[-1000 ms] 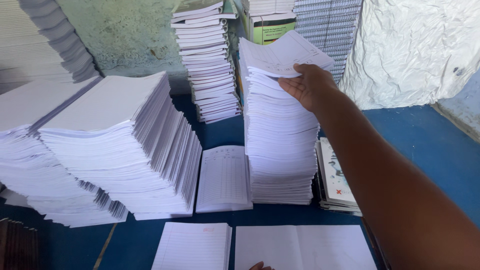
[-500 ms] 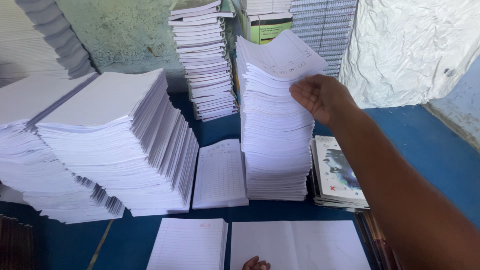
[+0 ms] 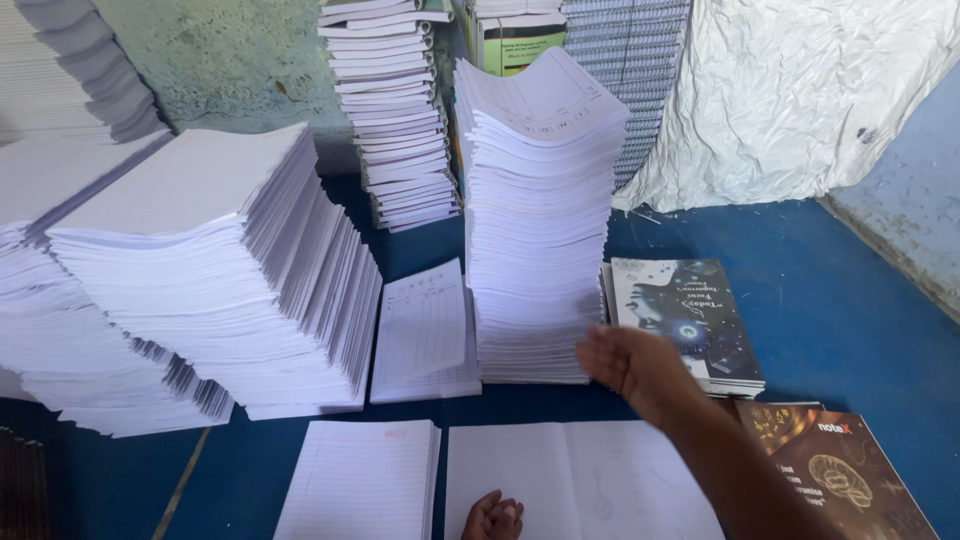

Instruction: The person assembles notebooks by inserting a stack of lined index pages into a folded cover sheet. They open the cover, place the pages inside, and then place the completed unit onto a growing stack.

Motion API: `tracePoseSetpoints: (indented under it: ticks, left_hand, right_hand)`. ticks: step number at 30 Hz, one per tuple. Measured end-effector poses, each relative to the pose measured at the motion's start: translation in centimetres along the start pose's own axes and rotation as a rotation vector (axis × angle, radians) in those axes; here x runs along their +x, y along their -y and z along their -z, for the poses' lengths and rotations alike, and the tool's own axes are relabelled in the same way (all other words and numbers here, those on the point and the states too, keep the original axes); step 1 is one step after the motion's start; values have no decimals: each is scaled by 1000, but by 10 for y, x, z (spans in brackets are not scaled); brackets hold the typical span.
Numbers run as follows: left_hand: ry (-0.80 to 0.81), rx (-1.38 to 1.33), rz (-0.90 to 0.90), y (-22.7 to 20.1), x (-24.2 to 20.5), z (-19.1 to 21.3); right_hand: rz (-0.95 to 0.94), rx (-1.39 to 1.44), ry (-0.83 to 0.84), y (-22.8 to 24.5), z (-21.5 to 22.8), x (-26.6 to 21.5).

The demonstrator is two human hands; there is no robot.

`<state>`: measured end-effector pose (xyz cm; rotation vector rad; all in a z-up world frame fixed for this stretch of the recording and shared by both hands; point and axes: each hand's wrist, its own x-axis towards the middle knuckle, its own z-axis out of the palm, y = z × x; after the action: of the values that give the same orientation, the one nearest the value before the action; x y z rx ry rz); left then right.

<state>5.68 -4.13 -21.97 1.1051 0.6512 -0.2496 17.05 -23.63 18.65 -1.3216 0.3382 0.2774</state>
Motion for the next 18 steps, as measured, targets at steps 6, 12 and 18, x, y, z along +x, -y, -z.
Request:
tracePoseSetpoints:
  ticks: [6, 12, 18]
  left_hand:
    - [-123, -96, -40, 8, -1, -9]
    - [-86, -101, -31, 7, 2, -5]
    - [-105, -52, -39, 3, -2, -6]
  right_hand:
    - [-94, -31, 27, -69, 30, -11]
    - [-220, -163, 30, -137, 58, -24]
    - [-338, -228, 33, -196, 79, -8]
